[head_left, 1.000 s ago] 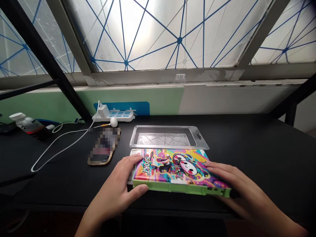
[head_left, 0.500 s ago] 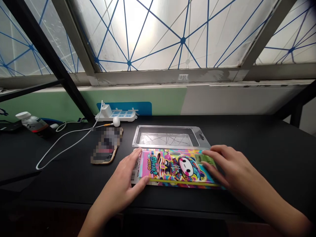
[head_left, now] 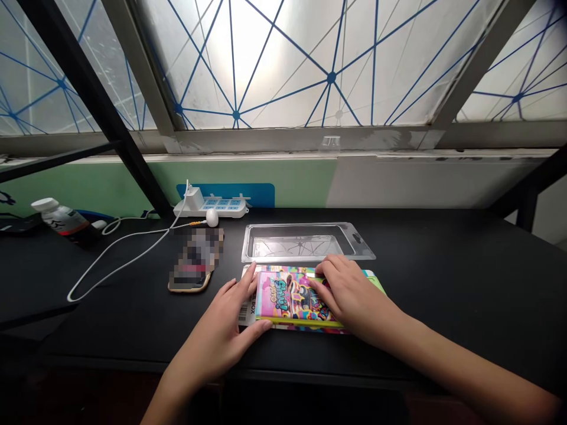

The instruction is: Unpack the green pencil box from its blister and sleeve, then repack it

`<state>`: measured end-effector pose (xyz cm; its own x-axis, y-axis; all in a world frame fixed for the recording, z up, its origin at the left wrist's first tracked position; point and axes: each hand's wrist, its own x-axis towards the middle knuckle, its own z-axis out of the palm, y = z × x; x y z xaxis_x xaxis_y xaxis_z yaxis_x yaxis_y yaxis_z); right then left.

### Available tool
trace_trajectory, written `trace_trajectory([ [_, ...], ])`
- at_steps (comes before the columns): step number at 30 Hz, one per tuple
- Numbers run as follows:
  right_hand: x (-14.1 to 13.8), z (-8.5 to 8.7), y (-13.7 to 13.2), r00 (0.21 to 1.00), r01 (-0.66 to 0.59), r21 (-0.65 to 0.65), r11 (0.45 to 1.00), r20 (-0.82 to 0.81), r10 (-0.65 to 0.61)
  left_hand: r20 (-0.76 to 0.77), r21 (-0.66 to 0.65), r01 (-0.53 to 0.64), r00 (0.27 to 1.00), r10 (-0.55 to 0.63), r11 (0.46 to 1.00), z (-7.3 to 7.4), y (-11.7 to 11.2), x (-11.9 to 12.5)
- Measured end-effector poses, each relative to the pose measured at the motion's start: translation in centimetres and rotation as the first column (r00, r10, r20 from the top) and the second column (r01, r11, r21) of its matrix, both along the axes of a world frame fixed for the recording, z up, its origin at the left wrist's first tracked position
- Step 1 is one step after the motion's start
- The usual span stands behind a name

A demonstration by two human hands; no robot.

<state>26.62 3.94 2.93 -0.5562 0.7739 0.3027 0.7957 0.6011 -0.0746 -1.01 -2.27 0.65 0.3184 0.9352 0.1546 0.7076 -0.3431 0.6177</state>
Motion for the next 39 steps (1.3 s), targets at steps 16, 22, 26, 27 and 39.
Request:
trace_trajectory([
  [16,1.4,1.4,-2.1,0.947,-0.122,0.452,0.884,-0.213,0.239,0.079,-0.086,0.004,0.997,0.003,0.996,1.2,0.1,-0.1],
  [22,6.7,2.4,-6.8,0.956,-0.251,0.061,0.966,-0.14,0.257,0.089,-0.151,-0.048,0.994,0.062,0.987,1.1,0.1,-0.4],
  [26,11.4,-0.3,-6.3,0.988,-0.1,-0.139,0.985,-0.129,0.083,0.053,-0.159,-0.095,0.993,0.105,0.983,0.9,0.1,-0.3],
  [27,12.3,-1.3,-6.0,0.99,-0.057,-0.177,0.983,-0.14,0.032,0.048,-0.15,-0.097,0.993,0.105,0.984,0.9,0.1,-0.2],
  [39,11.5,-3.6,-5.1,0.832,0.166,-0.327,0.93,-0.459,-0.31,0.171,-0.176,-0.056,0.982,0.086,0.983,0.5,0.0,-0.6],
])
